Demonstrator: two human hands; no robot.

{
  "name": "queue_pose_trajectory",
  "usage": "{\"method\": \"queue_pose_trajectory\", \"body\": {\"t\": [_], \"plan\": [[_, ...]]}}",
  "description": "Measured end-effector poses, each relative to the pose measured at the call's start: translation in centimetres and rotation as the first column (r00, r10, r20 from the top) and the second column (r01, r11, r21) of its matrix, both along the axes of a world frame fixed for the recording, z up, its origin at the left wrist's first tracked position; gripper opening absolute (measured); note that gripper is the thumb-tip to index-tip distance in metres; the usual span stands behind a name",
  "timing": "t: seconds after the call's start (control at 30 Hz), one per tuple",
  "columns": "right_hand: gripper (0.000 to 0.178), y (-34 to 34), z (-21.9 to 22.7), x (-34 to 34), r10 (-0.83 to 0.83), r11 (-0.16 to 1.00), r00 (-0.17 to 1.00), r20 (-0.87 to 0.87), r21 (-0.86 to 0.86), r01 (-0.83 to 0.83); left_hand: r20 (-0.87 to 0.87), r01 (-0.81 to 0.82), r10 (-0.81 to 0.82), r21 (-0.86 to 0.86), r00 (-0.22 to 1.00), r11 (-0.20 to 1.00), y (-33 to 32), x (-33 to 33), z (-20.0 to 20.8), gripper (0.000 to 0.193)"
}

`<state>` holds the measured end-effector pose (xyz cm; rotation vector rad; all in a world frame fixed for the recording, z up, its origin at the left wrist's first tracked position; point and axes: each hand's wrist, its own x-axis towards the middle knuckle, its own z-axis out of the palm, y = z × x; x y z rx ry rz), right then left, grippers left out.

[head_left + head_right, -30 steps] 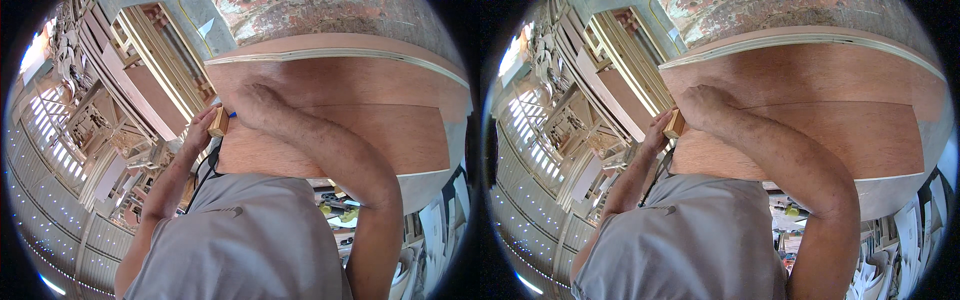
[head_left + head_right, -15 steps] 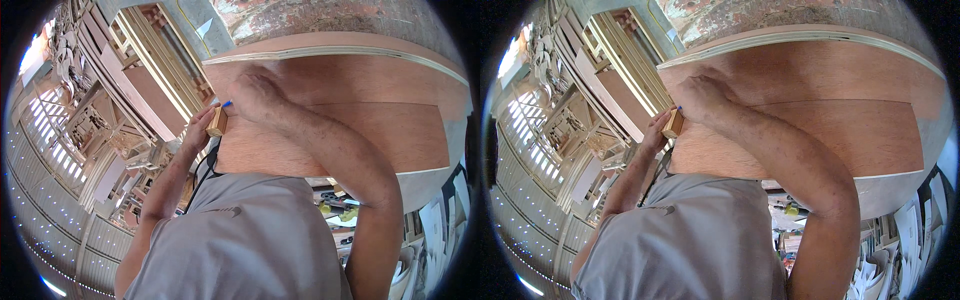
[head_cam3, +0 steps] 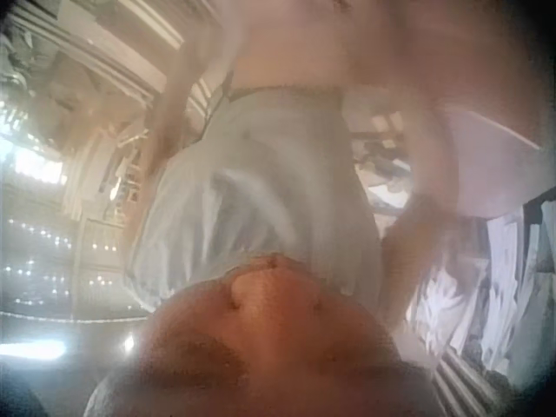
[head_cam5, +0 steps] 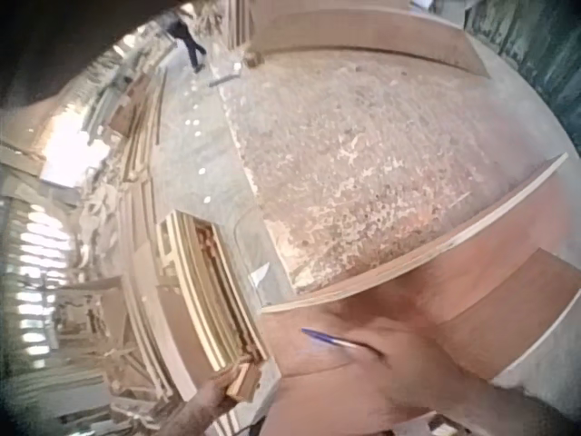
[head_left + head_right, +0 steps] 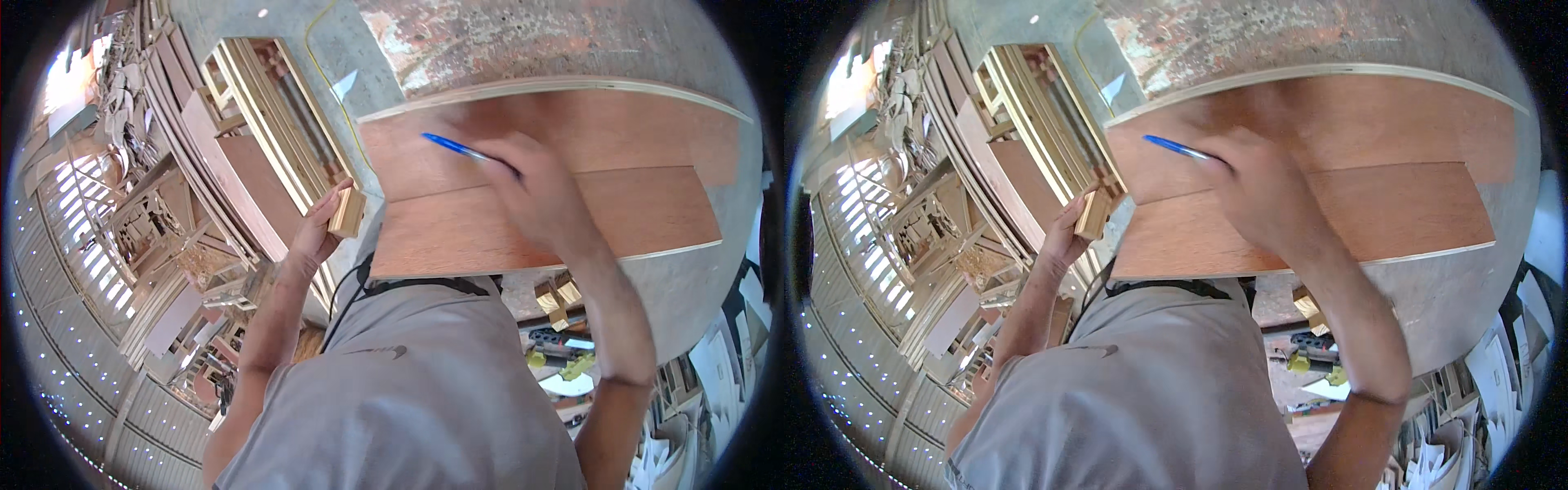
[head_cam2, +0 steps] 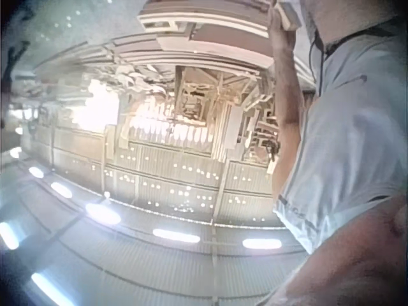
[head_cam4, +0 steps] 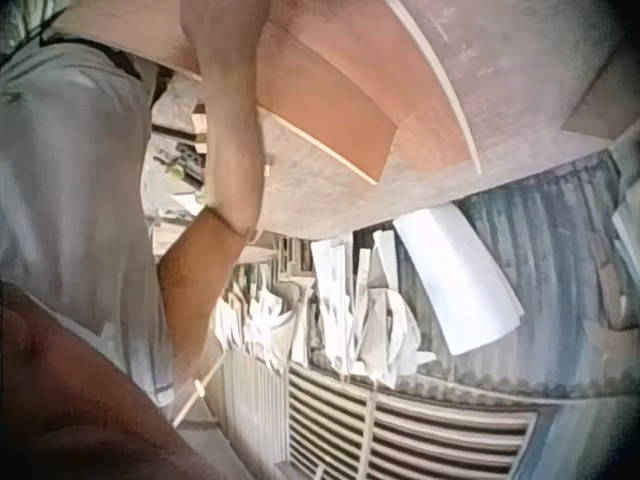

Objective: The person uses a table saw to cut a long wooden plank into small rectangular blocks. After cutting, the person gathers the blocks and moves to a workbench. Using a blue pen and a small block as a guide, the person marks lines on a large wooden panel.

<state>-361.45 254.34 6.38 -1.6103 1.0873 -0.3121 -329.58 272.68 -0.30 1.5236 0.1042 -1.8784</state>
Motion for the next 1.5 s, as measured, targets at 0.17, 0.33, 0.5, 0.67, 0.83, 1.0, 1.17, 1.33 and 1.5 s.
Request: {"method": "queue_pose_trajectory", "body": {"t": [0.17,0.33,0.5,0.67,0.83,1.0,1.17,1.33,1.5], "plan": [[0.026,6.3,5.9,-3.1,-0.415,0.905,0.910,0.016,0.109,0.411,-0.266,0.003,-0.092,-0.316,0.960,0.949,-3.6,-0.3,5.0,0.056],[0.025,13.1,7.2,-3.3,-0.579,0.805,0.812,0.071,0.210,0.556,-0.212,0.111,-0.233,-0.467,0.949,0.877,-5.9,-5.2,9.7,0.062],[0.024,16.8,8.6,-3.3,-0.626,0.780,0.763,0.160,0.137,0.611,-0.185,0.323,-0.502,-0.572,0.845,0.754,-7.8,-10.0,13.1,0.064],[0.025,19.4,9.7,-3.5,-0.708,0.704,0.659,0.252,0.187,0.685,-0.229,0.403,-0.686,-0.666,0.690,0.628,-7.5,-12.5,15.5,0.057],[0.023,21.6,8.8,-3.7,-0.784,0.609,0.525,0.332,0.242,0.756,-0.234,0.450,-0.738,-0.664,0.633,0.597,-7.0,-15.1,16.7,0.061],[0.022,22.1,8.7,-3.6,-0.784,0.594,0.477,0.398,0.257,0.762,-0.234,0.451,-0.731,-0.656,0.641,0.606,-6.6,-17.0,15.6,0.056],[0.022,22.1,7.2,-4.9,-0.856,0.497,0.366,0.365,0.386,0.777,-0.262,0.491,-0.763,-0.633,0.591,0.598,-6.7,-19.8,13.2,0.047],[0.020,24.1,1.4,-13.7,-0.955,0.191,0.050,0.292,0.481,0.856,0.141,0.733,-0.794,-0.505,0.591,0.456,-5.4,-21.5,12.3,0.046],[0.020,24.7,-6.8,-24.8,-0.993,-0.061,-0.083,0.087,0.237,0.970,0.182,0.779,-0.827,-0.487,0.532,0.395,-4.2,-20.1,13.9,0.046]]}}
